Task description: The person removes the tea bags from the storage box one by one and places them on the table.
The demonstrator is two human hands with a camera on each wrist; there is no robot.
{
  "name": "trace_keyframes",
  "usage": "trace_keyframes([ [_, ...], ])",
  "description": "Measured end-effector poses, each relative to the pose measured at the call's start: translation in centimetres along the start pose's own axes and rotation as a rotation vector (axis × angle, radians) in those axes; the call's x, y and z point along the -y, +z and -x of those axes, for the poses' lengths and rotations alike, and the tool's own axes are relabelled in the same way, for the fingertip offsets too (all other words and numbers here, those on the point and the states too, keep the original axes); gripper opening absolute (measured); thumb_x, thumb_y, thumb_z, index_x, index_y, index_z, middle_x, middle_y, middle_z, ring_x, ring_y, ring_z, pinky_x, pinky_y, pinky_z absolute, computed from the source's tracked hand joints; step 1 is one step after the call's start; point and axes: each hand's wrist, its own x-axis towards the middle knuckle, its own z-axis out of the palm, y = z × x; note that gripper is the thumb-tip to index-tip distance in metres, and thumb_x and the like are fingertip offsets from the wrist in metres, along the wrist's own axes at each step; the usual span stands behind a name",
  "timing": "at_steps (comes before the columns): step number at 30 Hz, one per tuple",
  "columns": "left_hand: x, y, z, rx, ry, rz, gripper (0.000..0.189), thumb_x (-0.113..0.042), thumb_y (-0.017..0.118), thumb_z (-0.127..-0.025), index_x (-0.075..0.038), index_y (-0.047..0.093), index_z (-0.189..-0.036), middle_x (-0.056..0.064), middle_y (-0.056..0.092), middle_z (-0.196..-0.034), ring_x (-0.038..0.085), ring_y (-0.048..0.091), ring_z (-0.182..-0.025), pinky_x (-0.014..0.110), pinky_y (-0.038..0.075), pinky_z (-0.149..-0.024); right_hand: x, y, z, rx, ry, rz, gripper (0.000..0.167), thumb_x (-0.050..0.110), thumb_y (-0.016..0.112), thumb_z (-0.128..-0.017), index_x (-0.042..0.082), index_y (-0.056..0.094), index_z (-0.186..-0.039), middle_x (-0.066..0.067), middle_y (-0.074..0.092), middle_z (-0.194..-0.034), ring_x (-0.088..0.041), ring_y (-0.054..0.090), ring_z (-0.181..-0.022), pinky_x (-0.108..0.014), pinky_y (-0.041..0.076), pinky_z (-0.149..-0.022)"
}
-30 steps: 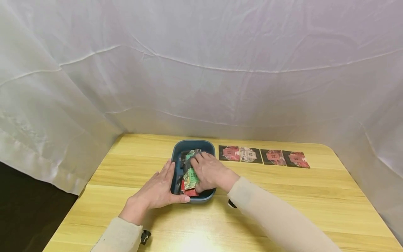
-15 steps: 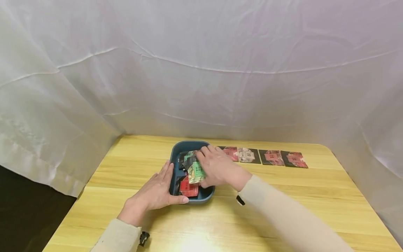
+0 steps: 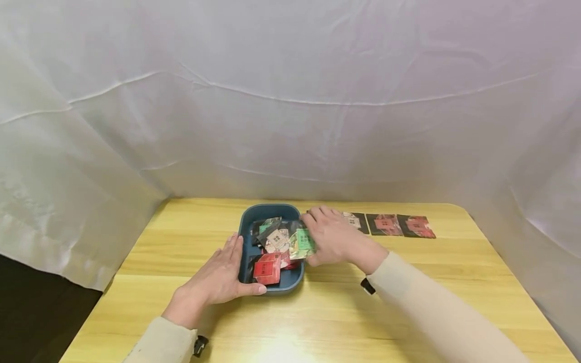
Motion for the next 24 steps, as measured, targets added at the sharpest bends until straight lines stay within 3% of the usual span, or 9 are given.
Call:
trace_keyframes([
  [14,0.0,-0.1,0.1,-0.012,0.017,-0.028,0.141,-0.088,0.066,-0.077,0.008,0.013,-0.165,0.028,0.01,-0.174,0.043,0.014,-0.162,0.061,0.018,-0.131,-4.6,0.9,4.2,-0.004,0.078,-0.037,0.102,0.057,0.084,-0.075,0.003,0.046,-0.153,-0.017,0.055,-0.142,-0.037,0.053,-0.129,-0.058,0.047,-0.113],
  [19,0.0,-0.1,0.1,-0.003,0.012,-0.037,0.142,-0.091,0.063,-0.076,0.007,0.013,-0.166,0.027,0.009,-0.175,0.041,0.013,-0.163,0.059,0.018,-0.132,-7.2,1.5,6.2,-0.025,0.123,-0.042,0.104,0.054,0.087,-0.074,-0.001,0.047,-0.152,-0.02,0.057,-0.141,-0.04,0.054,-0.127,-0.062,0.048,-0.109],
  [24,0.0,-0.1,0.0,-0.005,0.008,-0.031,0.142,-0.09,0.065,-0.076,0.007,0.013,-0.166,0.027,0.008,-0.175,0.041,0.012,-0.163,0.059,0.018,-0.131,-10.5,1.8,8.4,-0.037,0.164,-0.027,0.093,0.048,0.086,-0.076,-0.003,0.051,-0.146,-0.021,0.059,-0.135,-0.04,0.056,-0.12,-0.062,0.051,-0.101],
])
